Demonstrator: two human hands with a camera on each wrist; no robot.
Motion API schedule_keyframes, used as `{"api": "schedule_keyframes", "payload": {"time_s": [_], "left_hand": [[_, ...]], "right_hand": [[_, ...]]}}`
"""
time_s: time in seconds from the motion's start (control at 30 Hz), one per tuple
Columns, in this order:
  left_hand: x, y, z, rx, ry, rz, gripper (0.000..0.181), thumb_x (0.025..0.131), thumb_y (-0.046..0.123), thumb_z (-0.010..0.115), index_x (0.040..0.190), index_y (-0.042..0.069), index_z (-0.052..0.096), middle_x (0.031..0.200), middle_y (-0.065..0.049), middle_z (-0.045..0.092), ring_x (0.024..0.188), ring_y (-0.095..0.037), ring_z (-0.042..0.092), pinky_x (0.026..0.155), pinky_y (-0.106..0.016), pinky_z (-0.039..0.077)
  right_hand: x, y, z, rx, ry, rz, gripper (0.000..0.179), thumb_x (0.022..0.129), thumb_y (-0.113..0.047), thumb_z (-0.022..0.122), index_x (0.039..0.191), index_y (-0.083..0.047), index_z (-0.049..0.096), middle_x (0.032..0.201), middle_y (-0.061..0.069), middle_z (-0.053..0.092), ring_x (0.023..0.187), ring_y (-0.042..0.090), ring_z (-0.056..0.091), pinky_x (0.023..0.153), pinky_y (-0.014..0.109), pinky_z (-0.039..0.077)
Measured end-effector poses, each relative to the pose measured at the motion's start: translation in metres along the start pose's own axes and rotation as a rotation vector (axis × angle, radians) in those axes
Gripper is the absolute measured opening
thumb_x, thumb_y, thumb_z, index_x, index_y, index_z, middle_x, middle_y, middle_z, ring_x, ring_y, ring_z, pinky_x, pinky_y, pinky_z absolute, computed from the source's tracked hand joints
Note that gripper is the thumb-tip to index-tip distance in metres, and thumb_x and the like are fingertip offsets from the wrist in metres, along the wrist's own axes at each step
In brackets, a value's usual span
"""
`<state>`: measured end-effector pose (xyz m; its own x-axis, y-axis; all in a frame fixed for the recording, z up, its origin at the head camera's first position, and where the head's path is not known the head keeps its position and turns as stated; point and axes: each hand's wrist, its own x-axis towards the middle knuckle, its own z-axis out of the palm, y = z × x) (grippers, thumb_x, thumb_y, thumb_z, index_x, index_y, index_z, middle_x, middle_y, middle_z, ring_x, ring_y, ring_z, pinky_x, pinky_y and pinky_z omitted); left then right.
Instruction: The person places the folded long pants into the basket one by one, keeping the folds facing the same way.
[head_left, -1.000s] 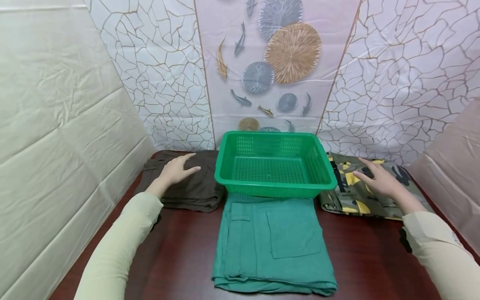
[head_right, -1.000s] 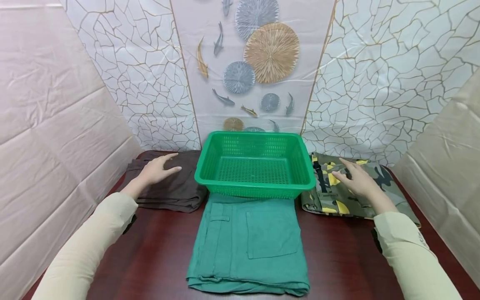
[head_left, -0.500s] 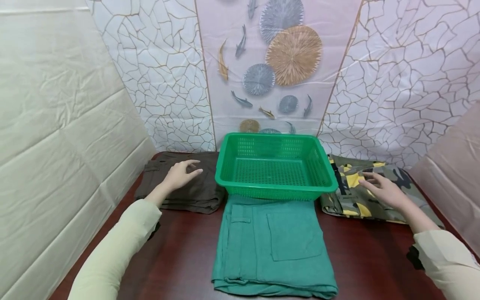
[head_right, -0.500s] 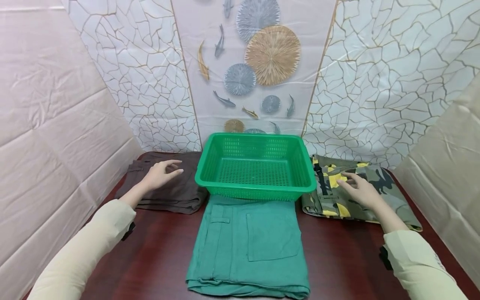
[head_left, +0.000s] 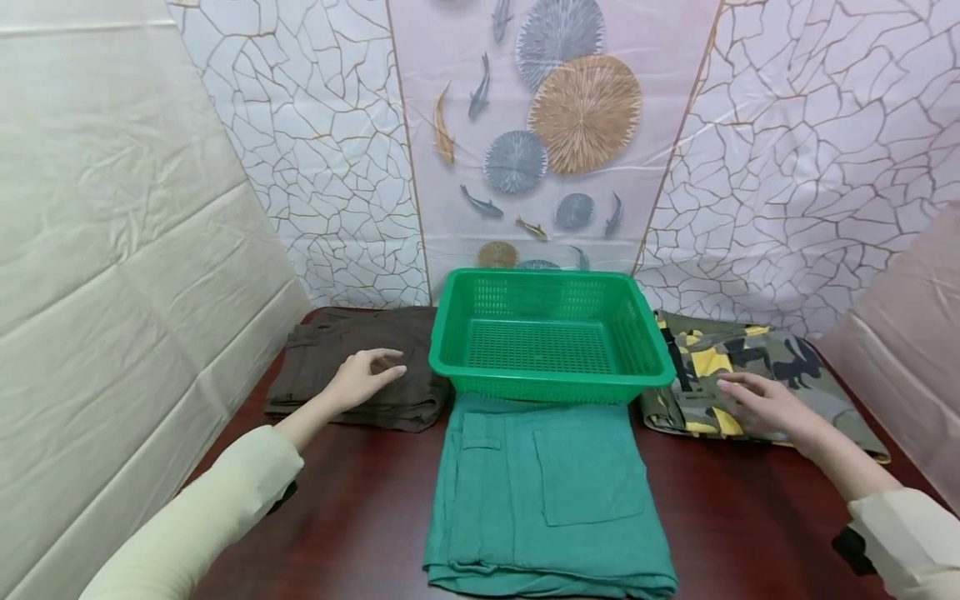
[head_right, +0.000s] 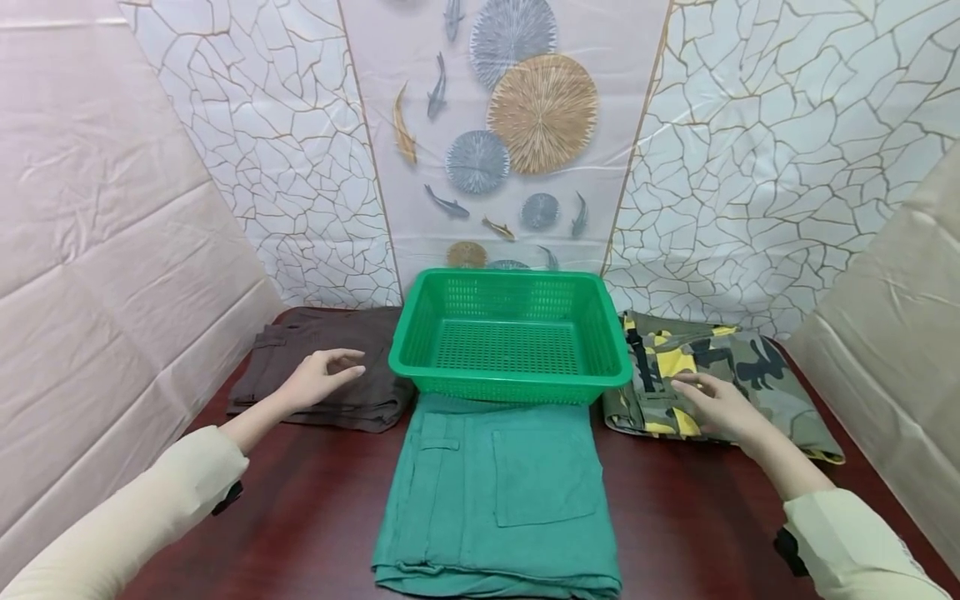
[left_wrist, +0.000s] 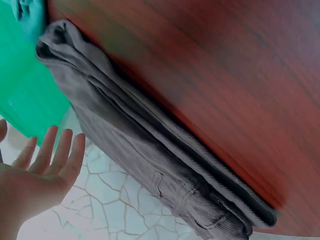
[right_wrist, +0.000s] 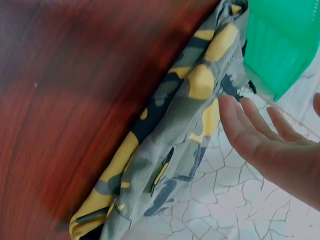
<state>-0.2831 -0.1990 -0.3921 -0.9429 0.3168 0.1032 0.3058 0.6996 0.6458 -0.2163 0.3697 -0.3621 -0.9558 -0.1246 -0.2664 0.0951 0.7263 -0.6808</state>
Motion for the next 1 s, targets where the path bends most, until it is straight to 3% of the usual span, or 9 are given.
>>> {"api": "schedule_keyframes", "payload": {"time_s": [0.1,0.33,0.47,0.6,0.77,0.87,1.0], "left_hand": [[-0.007,0.001,0.001,-0.073,-0.006,0.013,0.045,0.095,0.032,0.056,0.13,0.005,0.056,0.11,-0.017,0.068,0.096,-0.03,0.064,0.075,-0.038,0.053],[-0.02,-0.006,0.006,-0.198,-0.05,0.056,0.044,0.096,0.028,0.055,0.133,0.004,0.053,0.121,-0.02,0.062,0.106,-0.033,0.062,0.084,-0.042,0.053],[-0.027,-0.005,0.012,-0.291,-0.094,-0.016,0.048,0.097,0.029,0.053,0.135,0.0,0.05,0.125,-0.024,0.058,0.108,-0.037,0.06,0.083,-0.041,0.055],[-0.036,0.0,0.018,-0.421,-0.158,-0.124,0.053,0.097,0.031,0.052,0.138,-0.002,0.045,0.134,-0.027,0.05,0.118,-0.039,0.055,0.089,-0.043,0.054],[-0.044,0.008,0.024,-0.557,-0.191,-0.216,0.056,0.097,0.031,0.053,0.141,-0.001,0.04,0.144,-0.024,0.039,0.128,-0.039,0.045,0.098,-0.046,0.048],[-0.048,0.008,0.026,-0.639,-0.195,-0.262,0.059,0.097,0.031,0.051,0.145,0.001,0.033,0.143,-0.025,0.041,0.128,-0.036,0.047,0.099,-0.045,0.047],[-0.05,0.005,0.028,-0.761,-0.22,-0.324,0.065,0.099,0.031,0.049,0.15,0.003,0.021,0.14,-0.025,0.045,0.121,-0.028,0.056,0.097,-0.042,0.049]], "right_hand": [[-0.002,-0.002,0.006,0.054,-0.026,0.023,0.074,0.102,-0.045,0.025,0.143,0.015,0.016,0.14,0.041,0.028,0.123,0.052,0.041,0.088,0.047,0.053],[-0.004,-0.007,0.019,0.196,-0.097,0.03,0.074,0.103,-0.045,0.026,0.145,0.013,0.01,0.139,0.038,0.034,0.12,0.043,0.051,0.088,0.045,0.053],[-0.006,-0.01,0.022,0.337,-0.177,0.055,0.073,0.103,-0.045,0.026,0.148,0.008,0.006,0.139,0.03,0.042,0.112,0.024,0.061,0.092,0.045,0.052],[-0.008,-0.012,0.027,0.45,-0.264,0.077,0.071,0.103,-0.043,0.028,0.149,0.005,0.007,0.132,0.013,0.054,0.105,0.009,0.062,0.095,0.045,0.05],[-0.011,-0.009,0.033,0.557,-0.364,0.064,0.059,0.103,-0.041,0.029,0.15,-0.006,0.022,0.118,-0.007,0.061,0.103,0.007,0.063,0.095,0.044,0.05],[-0.011,-0.004,0.036,0.619,-0.422,0.074,0.051,0.103,-0.041,0.03,0.147,-0.014,0.03,0.116,-0.009,0.062,0.104,0.009,0.063,0.096,0.043,0.049],[-0.01,0.003,0.042,0.689,-0.483,0.109,0.051,0.104,-0.039,0.029,0.146,-0.012,0.029,0.117,-0.007,0.062,0.105,0.012,0.063,0.099,0.044,0.048]]}}
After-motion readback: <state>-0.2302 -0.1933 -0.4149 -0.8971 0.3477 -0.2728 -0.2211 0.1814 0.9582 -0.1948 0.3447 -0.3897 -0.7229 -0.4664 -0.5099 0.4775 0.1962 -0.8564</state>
